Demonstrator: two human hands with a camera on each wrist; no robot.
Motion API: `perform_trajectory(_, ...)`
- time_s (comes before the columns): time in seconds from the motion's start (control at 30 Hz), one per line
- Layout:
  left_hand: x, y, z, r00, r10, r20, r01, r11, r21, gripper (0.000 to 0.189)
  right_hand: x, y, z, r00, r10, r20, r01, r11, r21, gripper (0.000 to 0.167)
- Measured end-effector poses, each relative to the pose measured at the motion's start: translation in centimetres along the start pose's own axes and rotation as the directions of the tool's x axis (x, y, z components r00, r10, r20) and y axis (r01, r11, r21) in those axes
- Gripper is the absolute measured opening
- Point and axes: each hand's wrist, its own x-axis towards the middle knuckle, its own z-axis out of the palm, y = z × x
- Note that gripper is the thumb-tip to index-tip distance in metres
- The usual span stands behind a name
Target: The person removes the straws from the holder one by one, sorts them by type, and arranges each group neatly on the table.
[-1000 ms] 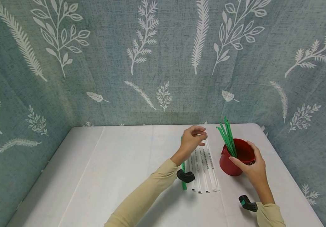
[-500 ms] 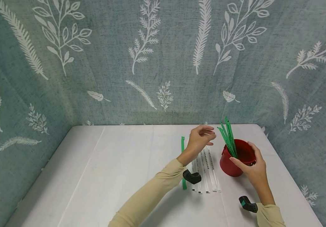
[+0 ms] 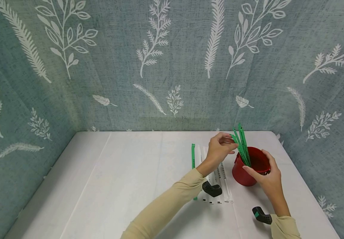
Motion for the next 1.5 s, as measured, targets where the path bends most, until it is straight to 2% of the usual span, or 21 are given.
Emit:
perform_trajectory(0.13, -0.2, -0.3, 0.7, 0.998, 0.05, -0.023, -0.051, 0.998, -0.048, 0.021, 0.1, 0.4, 0.1, 1.0, 0.0, -0.008, 0.0, 1.0, -0.007, 0.082)
perform_trajectory(0.27, -0.4, -0.4, 1.1, 0.995, 0.099, -0.015, -0.099, 0.994, -0.051, 0.021, 0.1, 0.3, 0.1, 1.0, 0.006, -0.008, -0.006, 1.0, 0.005, 0.081)
perform_trajectory(0.5, -0.6, -0.5, 1.7, 0.988, 0.154, 0.01, -0.154, 0.977, 0.148, 0.019, 0.0, -0.2, 0.1, 1.0, 0.005, -0.001, -0.005, 1.0, 0.003, 0.082)
perform_trajectory(0.73, -0.8, -0.7, 2.0, 0.976, 0.209, 0.056, -0.217, 0.954, 0.208, 0.018, 0.0, -0.2, 0.0, 1.0, -0.003, 0.01, 0.003, 1.0, 0.011, 0.082)
perform_trajectory(0.93, -1.0, -0.7, 2.1, 0.967, 0.243, 0.073, -0.254, 0.937, 0.238, 0.019, 0.0, -0.4, 0.0, 1.0, 0.004, 0.018, -0.004, 1.0, 0.02, 0.082)
perform_trajectory(1.0, -1.1, -0.3, 2.1, 0.964, 0.256, 0.075, -0.266, 0.934, 0.237, 0.019, 0.0, -0.3, 0.0, 1.0, 0.009, 0.018, -0.009, 1.0, 0.019, 0.082)
perform_trajectory(1.1, -1.6, 1.0, 2.0, 0.958, 0.275, 0.078, -0.285, 0.934, 0.214, 0.02, 0.0, -0.2, 0.0, 1.0, 0.018, 0.01, -0.018, 1.0, 0.022, 0.082)
perform_trajectory(1.27, -2.4, 3.4, 1.5, 0.954, 0.29, 0.079, -0.297, 0.95, 0.099, 0.02, 0.1, -0.2, 0.0, 1.0, 0.026, 0.014, -0.026, 0.999, 0.018, 0.083)
perform_trajectory(1.4, -2.6, 4.2, 1.2, 0.95, 0.305, 0.061, -0.309, 0.949, 0.056, 0.02, 0.1, -0.2, -0.1, 1.0, 0.012, 0.021, -0.012, 1.0, 0.02, 0.083)
perform_trajectory(1.5, -2.5, 4.4, 1.0, 0.941, 0.334, 0.053, -0.337, 0.94, 0.054, 0.02, 0.1, -0.2, -0.1, 1.0, 0.012, 0.015, -0.012, 1.0, 0.02, 0.083)
